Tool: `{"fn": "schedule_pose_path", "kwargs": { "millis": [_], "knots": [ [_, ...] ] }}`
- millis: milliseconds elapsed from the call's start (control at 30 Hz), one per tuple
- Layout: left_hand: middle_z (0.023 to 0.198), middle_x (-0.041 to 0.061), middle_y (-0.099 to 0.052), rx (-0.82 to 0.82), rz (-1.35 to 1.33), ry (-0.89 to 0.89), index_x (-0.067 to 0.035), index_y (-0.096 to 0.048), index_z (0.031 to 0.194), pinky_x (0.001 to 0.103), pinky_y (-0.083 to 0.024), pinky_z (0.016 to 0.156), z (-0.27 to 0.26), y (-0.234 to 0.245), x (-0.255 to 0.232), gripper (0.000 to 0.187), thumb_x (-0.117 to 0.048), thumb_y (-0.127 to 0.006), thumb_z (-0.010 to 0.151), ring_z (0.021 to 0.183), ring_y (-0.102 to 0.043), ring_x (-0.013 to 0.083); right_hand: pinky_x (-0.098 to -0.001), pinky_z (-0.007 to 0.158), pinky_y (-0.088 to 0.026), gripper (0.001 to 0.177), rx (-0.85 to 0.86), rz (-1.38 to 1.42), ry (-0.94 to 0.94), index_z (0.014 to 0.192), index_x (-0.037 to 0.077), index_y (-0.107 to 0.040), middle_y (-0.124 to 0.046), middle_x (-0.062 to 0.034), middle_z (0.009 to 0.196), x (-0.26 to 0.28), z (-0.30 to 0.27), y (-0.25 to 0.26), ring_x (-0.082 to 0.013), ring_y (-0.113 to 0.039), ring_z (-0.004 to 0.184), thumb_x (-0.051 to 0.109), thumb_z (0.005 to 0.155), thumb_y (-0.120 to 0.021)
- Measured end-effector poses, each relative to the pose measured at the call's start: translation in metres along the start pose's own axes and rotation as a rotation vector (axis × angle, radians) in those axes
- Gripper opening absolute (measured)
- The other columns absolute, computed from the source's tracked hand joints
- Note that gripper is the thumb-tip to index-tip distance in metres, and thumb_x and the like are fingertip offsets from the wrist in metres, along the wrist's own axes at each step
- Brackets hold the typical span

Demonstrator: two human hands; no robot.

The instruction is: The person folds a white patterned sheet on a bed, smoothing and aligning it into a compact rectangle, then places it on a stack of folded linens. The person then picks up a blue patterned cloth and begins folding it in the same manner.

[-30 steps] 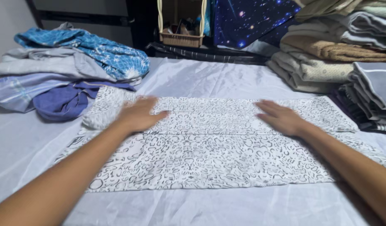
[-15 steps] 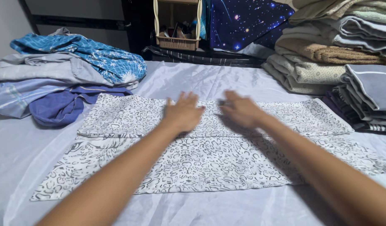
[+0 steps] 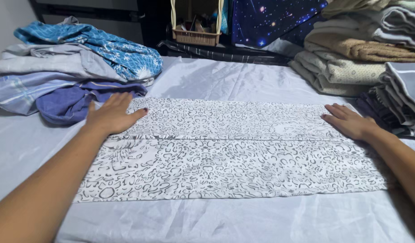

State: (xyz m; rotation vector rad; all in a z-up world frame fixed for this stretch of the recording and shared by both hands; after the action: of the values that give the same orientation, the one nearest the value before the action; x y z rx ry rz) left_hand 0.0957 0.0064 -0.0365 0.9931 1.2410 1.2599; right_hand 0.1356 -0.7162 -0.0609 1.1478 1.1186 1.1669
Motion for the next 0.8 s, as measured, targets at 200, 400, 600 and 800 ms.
{"fn": "schedule_pose_path", "kwargs": {
  "millis": [200, 400, 600, 800],
  "knots": [
    [0.172, -0.003, -0.007, 0.006, 0.099, 0.101, -0.021, -0.016, 0.162, 0.070, 0.001, 0.119, 0.004, 0.008, -0.004, 0.082, -0.067, -0.031, 0.096, 0.158, -0.002, 0.0298, -0.0749, 0.121, -0.005, 0.084, 0.127, -0.113, -0.156, 0.157, 0.035, -0.036, -0.020, 0.0028, 0.172, 0.021, -0.002, 0.017, -0.0276, -0.008, 0.160, 0.081, 0.088, -0.029],
    [0.171, 0.007, -0.009, 0.028, -0.082, -0.260, -0.016, -0.018, 0.162, 0.064, 0.000, 0.121, -0.038, -0.009, -0.230, 0.072, -0.056, -0.029, 0.103, 0.158, -0.002, 0.0308, -0.0593, 0.126, -0.010, 0.075, 0.115, 0.180, 0.379, 0.157, 0.025, -0.034, -0.019, -0.0046, 0.171, 0.297, -0.015, 0.031, -0.0277, -0.017, 0.156, 0.068, 0.097, -0.025],
    [0.172, 0.003, -0.012, 0.090, -0.131, -0.139, -0.025, -0.021, 0.163, 0.058, -0.002, 0.126, -0.005, -0.021, -0.127, 0.086, -0.075, -0.033, 0.095, 0.158, -0.011, 0.0220, -0.0598, 0.124, -0.009, 0.080, 0.040, 0.062, 0.281, 0.162, 0.034, -0.017, -0.010, 0.0018, 0.171, 0.255, -0.015, 0.014, -0.0215, -0.007, 0.157, 0.074, 0.092, -0.020],
    [0.167, 0.001, -0.030, -0.094, 0.000, -0.014, -0.022, -0.038, 0.155, 0.072, -0.008, 0.119, 0.015, 0.009, 0.001, 0.074, -0.059, -0.049, 0.092, 0.155, -0.021, 0.0263, -0.0683, 0.122, -0.017, 0.075, -0.060, -0.070, -0.007, 0.160, 0.038, -0.028, -0.023, 0.0003, 0.171, 0.052, -0.014, 0.030, -0.0294, -0.020, 0.154, 0.075, 0.095, -0.029]
  ]
}}
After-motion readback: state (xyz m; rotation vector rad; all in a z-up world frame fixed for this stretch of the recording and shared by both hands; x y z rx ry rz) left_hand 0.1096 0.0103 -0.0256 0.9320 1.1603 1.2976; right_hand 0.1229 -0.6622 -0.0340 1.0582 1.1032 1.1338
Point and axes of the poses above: each hand's wrist, its own z-axis towards the middle knuckle, its own y-axis out of the back of the hand, x = y × z, the point moved 10 cm from there along z, towards the middle knuckle
